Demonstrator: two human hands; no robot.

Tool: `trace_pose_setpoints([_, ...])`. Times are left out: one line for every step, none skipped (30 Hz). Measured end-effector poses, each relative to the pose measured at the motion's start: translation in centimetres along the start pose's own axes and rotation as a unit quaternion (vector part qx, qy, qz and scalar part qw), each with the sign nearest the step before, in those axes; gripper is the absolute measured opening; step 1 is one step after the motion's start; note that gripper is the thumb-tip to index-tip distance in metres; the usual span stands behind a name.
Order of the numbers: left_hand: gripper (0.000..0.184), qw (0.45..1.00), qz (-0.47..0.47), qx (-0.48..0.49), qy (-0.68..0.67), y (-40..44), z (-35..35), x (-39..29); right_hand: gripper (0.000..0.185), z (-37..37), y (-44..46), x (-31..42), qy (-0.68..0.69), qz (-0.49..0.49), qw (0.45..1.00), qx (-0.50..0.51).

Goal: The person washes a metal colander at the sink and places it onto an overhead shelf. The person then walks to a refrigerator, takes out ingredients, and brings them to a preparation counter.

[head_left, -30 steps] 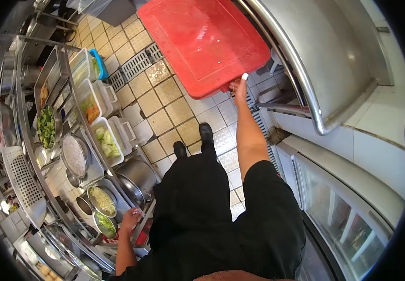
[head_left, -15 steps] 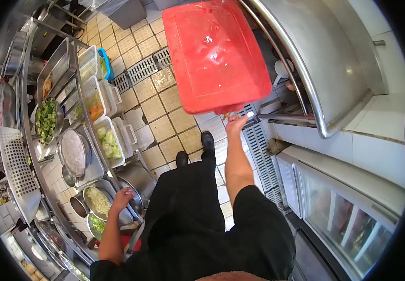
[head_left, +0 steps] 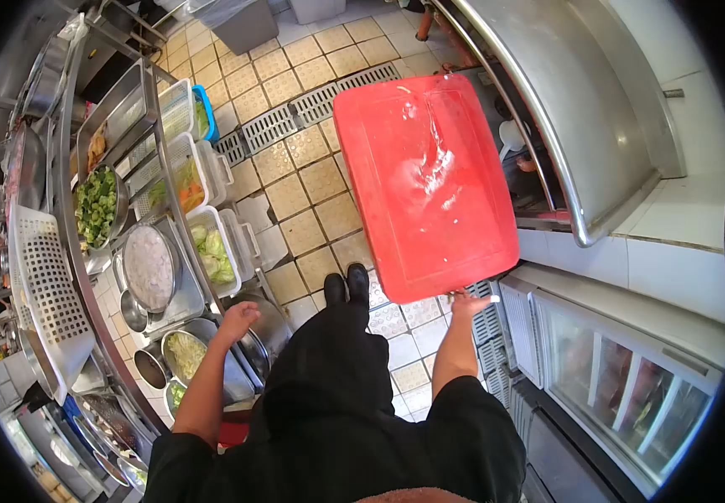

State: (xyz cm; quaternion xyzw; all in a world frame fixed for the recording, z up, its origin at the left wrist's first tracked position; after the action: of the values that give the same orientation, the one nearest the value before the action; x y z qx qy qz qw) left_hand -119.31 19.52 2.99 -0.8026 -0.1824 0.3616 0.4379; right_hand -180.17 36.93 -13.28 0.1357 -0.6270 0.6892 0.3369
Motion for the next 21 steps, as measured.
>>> trace_pose_setpoints([0.035, 1.0, -0.013, 0.006, 0.0, 0.1, 0.1, 0.3, 0.115, -1.2, 0.5, 1.4, 0.002, -0.016, 0.999, -0.028])
trace_pose_setpoints([0.035, 1.0, -0.023, 0.013, 0.001, 0.1, 0.3, 0.4, 0.117, -2.6, 1.5, 2.5, 0.0, -0.03, 0.999, -0.025])
trace_pose_setpoints([0.035, 0.999, -0.03, 0.018, 0.003, 0.2, 0.5, 0.3, 0.118, -2.4, 0.3, 4.1, -0.022, -0.048, 0.999, -0.013])
trace_pose_setpoints([0.035, 0.999, -0.029, 0.032, 0.011, 0.4, 0.6, 0.3, 0.115, -3.0, 0.9, 4.8, -0.022, -0.041, 0.999, 0.005])
trace_pose_setpoints([0.035, 0.998, -0.026, 0.045, 0.02, 0.9, 0.5, 0.1, 0.112, -3.5, 1.4, 5.7, -0.021, -0.036, 0.999, 0.026])
trace_pose_setpoints([0.035, 0.998, -0.021, 0.058, 0.027, 1.4, 0.4, -0.3, 0.109, -3.4, 1.5, 6.3, -0.019, -0.044, 0.998, 0.042])
trace_pose_setpoints([0.036, 0.997, -0.023, 0.057, 0.037, 1.9, 0.0, -1.2, 0.106, -3.3, 1.5, 7.1, -0.018, -0.055, 0.997, 0.058])
trace_pose_setpoints([0.037, 0.997, -0.024, 0.055, 0.047, 2.3, -0.5, -2.1, 0.103, -3.5, 1.1, 7.8, -0.017, -0.065, 0.995, 0.073])
trace_pose_setpoints([0.038, 0.997, -0.022, 0.052, 0.059, 2.9, -1.3, -3.6, 0.088, -6.6, 6.1, 7.1, 0.049, 0.023, 0.988, 0.145])
trace_pose_setpoints([0.039, 0.995, -0.02, 0.031, 0.091, 3.5, -2.1, -4.7, 0.091, -7.6, 6.0, 7.9, -0.011, -0.036, 0.997, 0.069])
trace_pose_setpoints([0.038, 0.994, -0.004, 0.022, 0.11, 4.4, -3.0, -5.2, 0.094, -7.8, 5.2, 8.9, -0.07, -0.094, 0.993, -0.011])
trace_pose_setpoints([0.038, 0.992, 0.012, 0.012, 0.127, 5.8, -4.0, -5.2, 0.076, -7.2, 3.2, 10.3, -0.134, -0.195, 0.969, -0.065])
trace_pose_setpoints([0.038, 0.989, 0.027, 0.002, 0.143, 7.1, -4.9, -6.4, 0.061, -6.7, 0.9, 11.5, -0.197, -0.291, 0.928, -0.122])
trace_pose_setpoints([0.036, 0.99, 0.042, 0.003, 0.133, 7.0, -5.9, -8.7, 0.041, -4.2, -3.0, 12.3, -0.208, -0.325, 0.916, -0.107])
trace_pose_setpoints([0.036, 0.992, 0.045, 0.003, 0.121, 8.0, -6.9, -10.1, 0.035, -2.7, -5.5, 12.4, -0.244, -0.361, 0.885, -0.164])
trace_pose_setpoints([0.036, 0.993, 0.045, 0.004, 0.108, 9.1, -8.1, -10.7, 0.029, -2.2, -5.0, 11.3, -0.209, -0.345, 0.905, -0.135])
trace_pose_setpoints([0.036, 0.994, 0.044, 0.004, 0.095, 10.4, -9.4, -11.3, 0.032, -1.7, -4.7, 9.8, -0.174, -0.327, 0.923, -0.103])
trace_pose_setpoints([0.034, 0.995, 0.054, -0.005, 0.086, 11.5, -10.7, -12.4, 0.031, -0.6, -5.6, 9.2, -0.19, -0.337, 0.916, -0.103])
trace_pose_setpoints([0.033, 0.996, 0.046, 0.002, 0.073, 12.8, -12.0, -13.2, 0.029, 0.7, -6.5, 8.0, -0.207, -0.345, 0.91, -0.103])
trace_pose_setpoints([0.032, 0.997, 0.038, 0.009, 0.059, 14.1, -13.1, -13.9, 0.027, 2.0, -7.3, 6.6, -0.225, -0.353, 0.902, -0.103])
trace_pose_setpoints([0.031, 0.998, 0.029, 0.017, 0.045, 15.4, -14.5, -14.6, 0.026, 4.0, -8.9, 5.7, -0.228, -0.356, 0.902, -0.093])
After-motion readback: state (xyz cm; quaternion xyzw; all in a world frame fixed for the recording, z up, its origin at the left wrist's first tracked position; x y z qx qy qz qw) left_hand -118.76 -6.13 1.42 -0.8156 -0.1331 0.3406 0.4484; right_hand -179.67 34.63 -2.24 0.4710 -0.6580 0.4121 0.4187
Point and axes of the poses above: each hand's wrist, its own y-axis towards the middle knuckle, its own z-axis out of the palm, x = y × z, the point moved 6 cm from there along y, towards the middle knuckle, and after that the axes turned 10 degrees about -z, right-handed, at the moved point
